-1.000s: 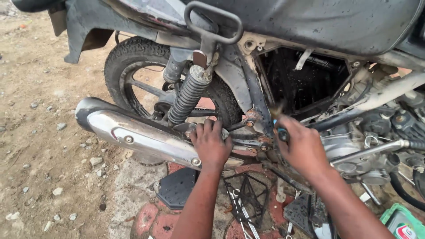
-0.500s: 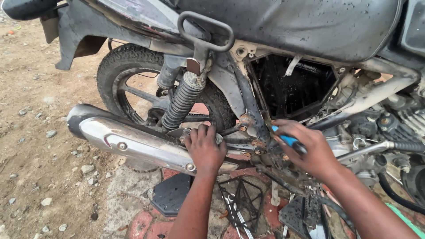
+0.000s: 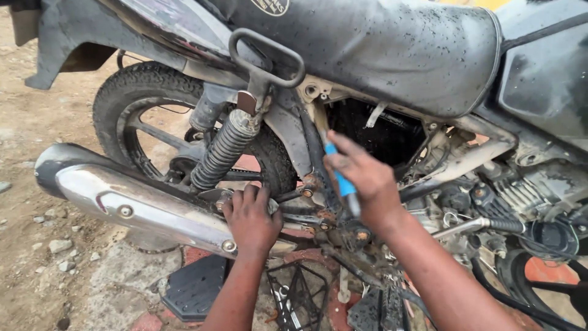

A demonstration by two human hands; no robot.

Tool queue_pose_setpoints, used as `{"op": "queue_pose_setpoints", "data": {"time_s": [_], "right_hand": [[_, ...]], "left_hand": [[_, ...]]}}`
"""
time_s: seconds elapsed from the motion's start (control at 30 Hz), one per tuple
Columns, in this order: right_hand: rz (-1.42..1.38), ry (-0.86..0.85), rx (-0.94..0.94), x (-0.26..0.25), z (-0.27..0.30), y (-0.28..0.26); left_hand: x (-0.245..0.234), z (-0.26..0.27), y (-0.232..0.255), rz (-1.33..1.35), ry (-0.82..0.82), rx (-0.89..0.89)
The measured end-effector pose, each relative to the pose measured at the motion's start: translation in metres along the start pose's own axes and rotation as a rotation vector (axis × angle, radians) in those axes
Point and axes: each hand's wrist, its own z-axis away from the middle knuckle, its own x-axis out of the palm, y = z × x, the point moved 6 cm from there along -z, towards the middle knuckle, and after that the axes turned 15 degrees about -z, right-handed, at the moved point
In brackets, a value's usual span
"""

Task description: The person kneels beside a motorcycle and scrubs a rectangular metal side panel with a brush, then brushes the exposed frame cavity and surrounding components. They then lift the panel and fit it back into the opening on the motorcycle body.

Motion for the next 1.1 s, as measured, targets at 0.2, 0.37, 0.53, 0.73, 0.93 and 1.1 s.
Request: {"op": "queue_pose_setpoints", "data": {"time_s": [0.2, 0.37, 0.53, 0.73, 0.93, 1.1], "right_hand": [[0.206, -0.404, 0.471, 0.033, 0.032, 0.022], [0.097, -0.136, 0.175, 0.011, -0.011, -0.017], [0.281, -0.395, 0.274, 0.029, 0.067, 0.024], [0.246, -0.371, 0.325, 0.029, 0.034, 0.002], [0.320, -0.359, 0.266, 0.039, 0.023, -0.003], [0.269, -0.313, 0.244, 0.028, 0.003, -0.006]], "left_hand": [[-0.003, -0.002, -0.004, -0.010, -0.013, -0.023], [-0.001, -0.002, -0.004, -0.001, -0.036, -0.012], [0.001, -0.005, -0.002, -0.002, -0.047, -0.024], [0.001, 0.002, -0.004, 0.028, -0.021, -0.019], [-0.004, -0.003, -0.004, 0.034, 0.009, -0.011], [-0.003, -0.003, -0.004, 0.042, 0.001, 0.002]]}}
